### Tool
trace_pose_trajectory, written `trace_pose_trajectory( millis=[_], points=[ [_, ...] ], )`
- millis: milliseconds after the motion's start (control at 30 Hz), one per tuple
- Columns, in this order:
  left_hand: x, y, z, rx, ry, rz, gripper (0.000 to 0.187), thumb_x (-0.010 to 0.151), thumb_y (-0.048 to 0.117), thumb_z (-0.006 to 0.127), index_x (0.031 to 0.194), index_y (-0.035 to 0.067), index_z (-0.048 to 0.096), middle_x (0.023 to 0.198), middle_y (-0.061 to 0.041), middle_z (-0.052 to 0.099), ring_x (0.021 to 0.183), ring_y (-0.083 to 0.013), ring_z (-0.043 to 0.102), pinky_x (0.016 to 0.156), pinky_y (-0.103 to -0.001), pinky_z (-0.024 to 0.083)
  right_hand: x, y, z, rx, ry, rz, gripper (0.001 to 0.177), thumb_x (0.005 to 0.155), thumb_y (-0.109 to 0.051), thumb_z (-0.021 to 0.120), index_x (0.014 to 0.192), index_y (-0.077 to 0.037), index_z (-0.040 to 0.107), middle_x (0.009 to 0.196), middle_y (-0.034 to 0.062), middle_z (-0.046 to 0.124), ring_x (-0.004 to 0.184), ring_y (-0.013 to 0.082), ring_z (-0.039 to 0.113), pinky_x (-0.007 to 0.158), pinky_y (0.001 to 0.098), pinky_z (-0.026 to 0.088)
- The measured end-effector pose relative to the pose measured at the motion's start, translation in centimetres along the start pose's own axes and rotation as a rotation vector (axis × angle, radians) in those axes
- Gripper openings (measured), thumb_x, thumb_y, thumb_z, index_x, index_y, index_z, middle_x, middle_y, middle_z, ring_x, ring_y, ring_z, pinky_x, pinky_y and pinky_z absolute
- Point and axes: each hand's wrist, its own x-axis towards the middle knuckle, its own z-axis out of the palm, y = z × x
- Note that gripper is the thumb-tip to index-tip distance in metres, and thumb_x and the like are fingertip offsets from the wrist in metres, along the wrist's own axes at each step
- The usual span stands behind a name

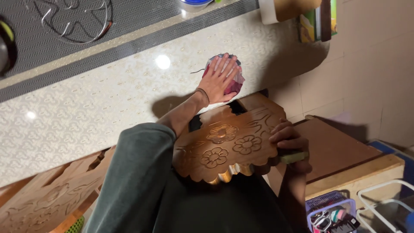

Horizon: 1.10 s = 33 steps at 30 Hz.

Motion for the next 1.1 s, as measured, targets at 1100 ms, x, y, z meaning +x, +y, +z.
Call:
trace_pose_trajectory(
  millis=[1100],
  points=[
    [-28.3,-11.6,-3.5,0.227,-0.421,0.014,0.086,0.089,0.073,0.046,0.158,0.028,0.023,0.167,-0.009,0.024,0.154,-0.0312,0.023,0.125,-0.054,0.013,1.0,-1.0,1.5,0.003,0.035,-0.027,0.057,0.097,-0.063,0.052,0.126,-0.018,0.072,0.117,0.0103,0.073,0.112,0.024,0.06,0.124,0.0423,0.028]
  ],
)
